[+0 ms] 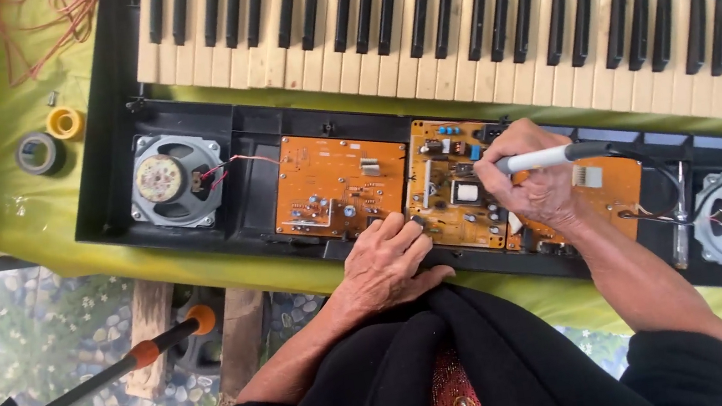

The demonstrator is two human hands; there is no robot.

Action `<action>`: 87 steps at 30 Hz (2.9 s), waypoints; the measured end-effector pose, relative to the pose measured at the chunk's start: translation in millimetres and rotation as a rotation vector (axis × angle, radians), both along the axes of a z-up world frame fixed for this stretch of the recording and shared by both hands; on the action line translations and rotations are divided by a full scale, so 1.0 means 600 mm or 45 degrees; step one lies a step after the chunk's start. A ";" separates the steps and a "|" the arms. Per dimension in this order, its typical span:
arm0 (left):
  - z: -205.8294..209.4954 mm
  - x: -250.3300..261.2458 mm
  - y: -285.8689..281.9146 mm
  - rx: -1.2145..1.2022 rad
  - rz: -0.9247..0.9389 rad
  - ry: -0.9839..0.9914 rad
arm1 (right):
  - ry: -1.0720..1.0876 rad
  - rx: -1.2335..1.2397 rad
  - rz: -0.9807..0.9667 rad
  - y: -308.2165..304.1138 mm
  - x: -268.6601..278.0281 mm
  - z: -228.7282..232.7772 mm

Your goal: The person uses a soldering iron to work on the circuit board of a disassembled electronic keyboard. They hold the board with one hand while applying the soldering iron with the other, focusing on specific components.

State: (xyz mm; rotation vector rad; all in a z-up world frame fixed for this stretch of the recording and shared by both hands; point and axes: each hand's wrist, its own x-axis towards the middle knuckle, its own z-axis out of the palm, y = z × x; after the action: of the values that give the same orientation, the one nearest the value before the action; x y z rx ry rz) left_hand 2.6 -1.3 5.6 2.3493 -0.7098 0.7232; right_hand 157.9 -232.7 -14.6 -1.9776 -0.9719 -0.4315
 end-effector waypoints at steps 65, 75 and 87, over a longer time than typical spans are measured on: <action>0.000 -0.002 -0.009 0.105 0.009 0.067 | 0.273 -0.051 0.019 -0.075 -0.042 0.089; -0.002 -0.006 -0.007 0.123 0.022 0.054 | 0.233 0.052 -0.042 -0.069 -0.080 0.109; -0.022 -0.029 -0.019 0.134 0.147 -0.036 | 0.203 0.095 -0.015 -0.087 -0.068 0.071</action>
State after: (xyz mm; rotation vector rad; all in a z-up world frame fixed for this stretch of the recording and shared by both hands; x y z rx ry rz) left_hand -14.8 -12.4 -7.3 2.4972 -0.6423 0.7874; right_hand 117.3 -285.0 27.9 -1.9191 -0.8326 -0.3068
